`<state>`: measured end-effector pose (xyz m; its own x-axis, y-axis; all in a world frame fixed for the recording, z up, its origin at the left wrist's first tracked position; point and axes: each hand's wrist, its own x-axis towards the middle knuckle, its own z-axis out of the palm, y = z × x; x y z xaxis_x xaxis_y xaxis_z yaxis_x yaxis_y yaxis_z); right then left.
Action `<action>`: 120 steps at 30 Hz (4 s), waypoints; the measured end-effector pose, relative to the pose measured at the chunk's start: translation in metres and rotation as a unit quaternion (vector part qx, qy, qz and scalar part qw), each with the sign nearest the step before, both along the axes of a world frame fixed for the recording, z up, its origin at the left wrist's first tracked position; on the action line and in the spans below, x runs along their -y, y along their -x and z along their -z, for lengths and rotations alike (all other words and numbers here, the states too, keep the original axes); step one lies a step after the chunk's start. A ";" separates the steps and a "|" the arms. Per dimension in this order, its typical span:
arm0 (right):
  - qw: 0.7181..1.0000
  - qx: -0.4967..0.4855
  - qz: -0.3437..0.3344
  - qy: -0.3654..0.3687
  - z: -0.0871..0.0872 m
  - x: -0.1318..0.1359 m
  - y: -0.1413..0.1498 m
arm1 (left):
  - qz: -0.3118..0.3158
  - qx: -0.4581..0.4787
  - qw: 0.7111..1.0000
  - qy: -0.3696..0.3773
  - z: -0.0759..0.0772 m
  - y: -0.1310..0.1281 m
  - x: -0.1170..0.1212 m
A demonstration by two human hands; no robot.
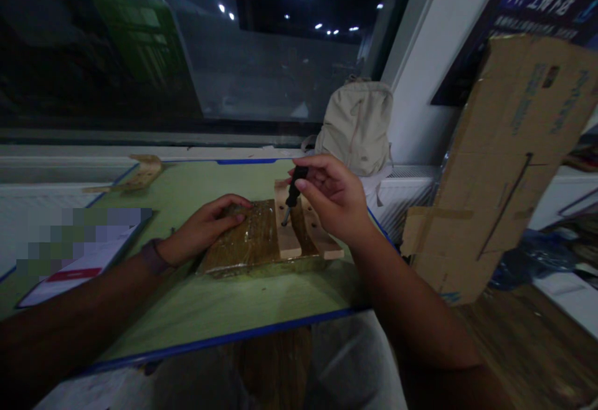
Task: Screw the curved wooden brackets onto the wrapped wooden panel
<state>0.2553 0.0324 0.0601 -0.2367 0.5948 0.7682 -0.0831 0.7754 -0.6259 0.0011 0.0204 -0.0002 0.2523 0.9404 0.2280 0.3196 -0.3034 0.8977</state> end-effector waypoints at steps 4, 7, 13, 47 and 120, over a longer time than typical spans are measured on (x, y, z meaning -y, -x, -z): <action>0.996 -0.015 0.075 -0.052 0.000 -0.004 -0.003 | 0.001 0.000 1.000 0.003 0.000 0.000 0.000; 0.997 0.025 0.022 -0.064 -0.002 -0.001 -0.004 | -0.001 -0.007 1.000 0.003 -0.001 0.000 0.000; 0.999 0.023 0.029 -0.008 0.001 0.001 0.001 | 0.000 -0.003 1.000 -0.001 -0.001 0.000 0.001; 0.995 0.002 0.095 -0.017 0.001 -0.004 -0.005 | 0.004 0.011 1.000 -0.002 0.000 0.000 0.001; 0.986 0.073 0.091 -0.118 -0.002 -0.006 -0.004 | 0.000 0.008 1.000 0.018 -0.001 -0.002 0.002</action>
<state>0.2596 0.0380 0.0618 -0.2607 0.4471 0.8556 0.1493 0.8943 -0.4218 0.0028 0.0183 0.0011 0.2488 0.9481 0.1979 0.3059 -0.2708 0.9127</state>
